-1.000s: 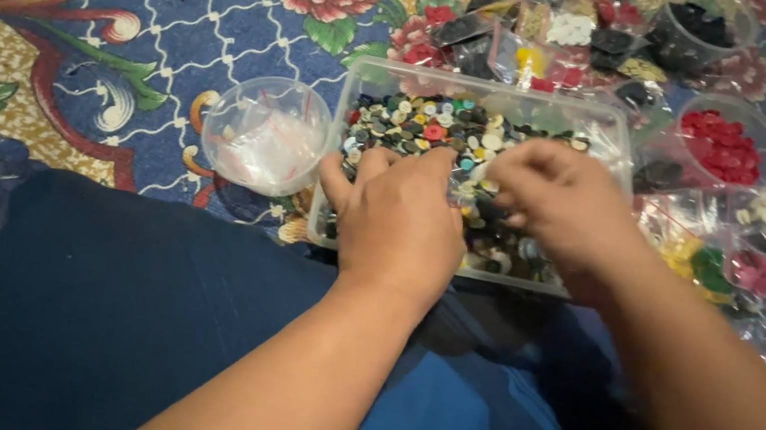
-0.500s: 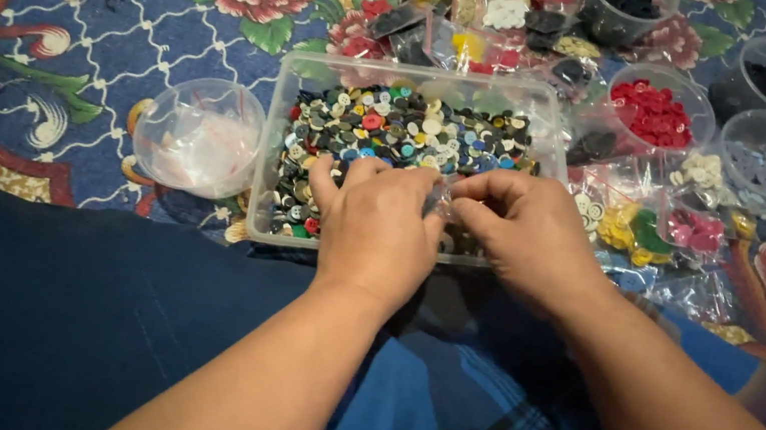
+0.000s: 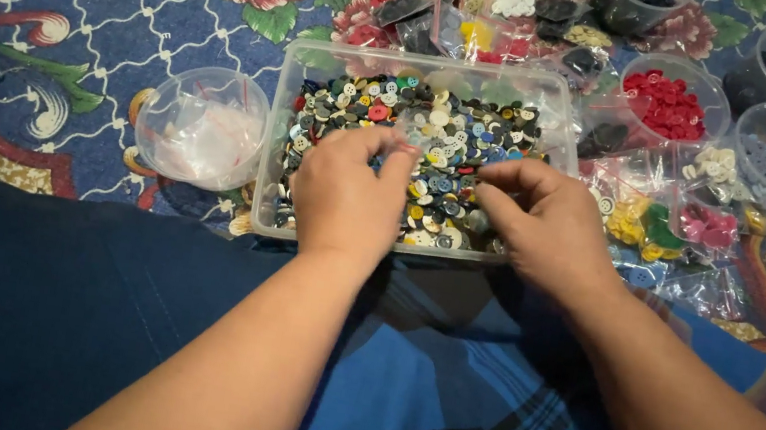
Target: Sorting through a large collection of patterned buttons and placing selected ones into a smaller container.
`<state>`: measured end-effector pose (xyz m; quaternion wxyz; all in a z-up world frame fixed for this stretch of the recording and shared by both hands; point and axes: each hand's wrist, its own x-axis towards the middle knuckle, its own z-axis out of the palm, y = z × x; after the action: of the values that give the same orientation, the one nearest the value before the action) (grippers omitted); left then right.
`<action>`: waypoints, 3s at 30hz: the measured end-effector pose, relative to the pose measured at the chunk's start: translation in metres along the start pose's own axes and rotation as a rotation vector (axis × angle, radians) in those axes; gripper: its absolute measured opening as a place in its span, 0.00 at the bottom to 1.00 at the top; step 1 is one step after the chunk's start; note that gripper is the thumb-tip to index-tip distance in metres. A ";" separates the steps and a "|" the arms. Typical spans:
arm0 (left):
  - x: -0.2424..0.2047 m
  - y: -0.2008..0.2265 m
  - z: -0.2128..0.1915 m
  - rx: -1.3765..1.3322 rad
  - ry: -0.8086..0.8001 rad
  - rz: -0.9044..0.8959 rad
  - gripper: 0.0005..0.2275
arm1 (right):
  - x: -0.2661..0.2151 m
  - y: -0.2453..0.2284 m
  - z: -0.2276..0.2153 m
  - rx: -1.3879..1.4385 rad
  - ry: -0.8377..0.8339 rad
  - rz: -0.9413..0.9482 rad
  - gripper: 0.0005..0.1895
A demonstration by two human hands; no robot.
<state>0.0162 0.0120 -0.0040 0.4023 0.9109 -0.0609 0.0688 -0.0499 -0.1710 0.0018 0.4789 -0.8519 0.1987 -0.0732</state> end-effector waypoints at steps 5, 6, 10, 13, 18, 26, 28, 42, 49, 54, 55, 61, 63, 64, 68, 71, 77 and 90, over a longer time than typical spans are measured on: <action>-0.011 0.022 0.001 -0.127 -0.091 0.206 0.08 | -0.006 -0.018 0.005 0.232 -0.161 -0.154 0.36; -0.013 0.027 0.003 -0.149 -0.173 0.215 0.09 | -0.004 -0.017 0.008 0.280 -0.197 -0.190 0.42; -0.016 0.034 -0.006 -0.185 -0.325 0.101 0.13 | 0.004 0.000 0.017 0.292 -0.119 -0.175 0.18; 0.001 0.022 -0.028 -0.125 -0.341 0.142 0.14 | 0.009 0.004 0.008 0.175 -0.003 -0.160 0.10; 0.052 -0.035 -0.043 0.515 -0.177 0.040 0.11 | 0.015 0.018 -0.007 -0.002 0.135 -0.143 0.11; 0.044 -0.005 -0.052 0.759 -0.379 -0.030 0.10 | 0.015 0.018 -0.006 -0.017 0.158 -0.077 0.10; 0.042 -0.004 -0.050 0.777 -0.388 -0.030 0.10 | 0.016 0.019 -0.006 -0.026 0.144 -0.067 0.09; 0.012 0.045 -0.024 0.153 -0.085 0.346 0.03 | 0.014 0.017 0.001 -0.143 0.152 -0.128 0.13; 0.006 0.064 0.000 0.027 -0.328 0.046 0.09 | 0.007 0.019 -0.001 -0.229 0.143 -0.180 0.13; -0.006 0.080 -0.013 0.100 -0.423 0.054 0.10 | 0.002 0.011 0.001 -0.264 0.084 -0.193 0.16; -0.007 0.076 -0.013 0.100 -0.422 0.054 0.10 | 0.005 0.017 0.002 -0.263 0.083 -0.195 0.16; 0.021 0.032 0.001 0.282 -0.190 0.037 0.09 | 0.016 0.031 -0.001 -0.147 0.158 -0.140 0.11; 0.036 0.017 0.010 0.353 -0.125 0.080 0.08 | 0.015 0.030 -0.001 -0.078 0.188 -0.143 0.10; 0.038 0.015 0.014 0.349 -0.131 0.088 0.08 | 0.013 0.027 -0.001 -0.081 0.197 -0.137 0.10; 0.048 0.018 0.036 0.467 -0.138 0.259 0.08 | 0.009 0.024 -0.004 0.031 0.171 -0.198 0.09; 0.060 0.002 0.064 0.564 -0.155 0.336 0.08 | 0.011 0.024 -0.003 0.007 0.162 -0.178 0.08; 0.067 -0.003 0.076 0.686 -0.162 0.431 0.09 | 0.009 0.020 -0.006 -0.016 0.155 -0.123 0.07; 0.066 0.014 0.067 0.542 -0.305 0.115 0.12 | 0.008 0.019 -0.005 -0.034 0.148 -0.103 0.08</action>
<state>0.0842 -0.0508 -0.0274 0.1265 0.9798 -0.1515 -0.0320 -0.0497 -0.1868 -0.0125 0.4441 -0.8613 0.1907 -0.1568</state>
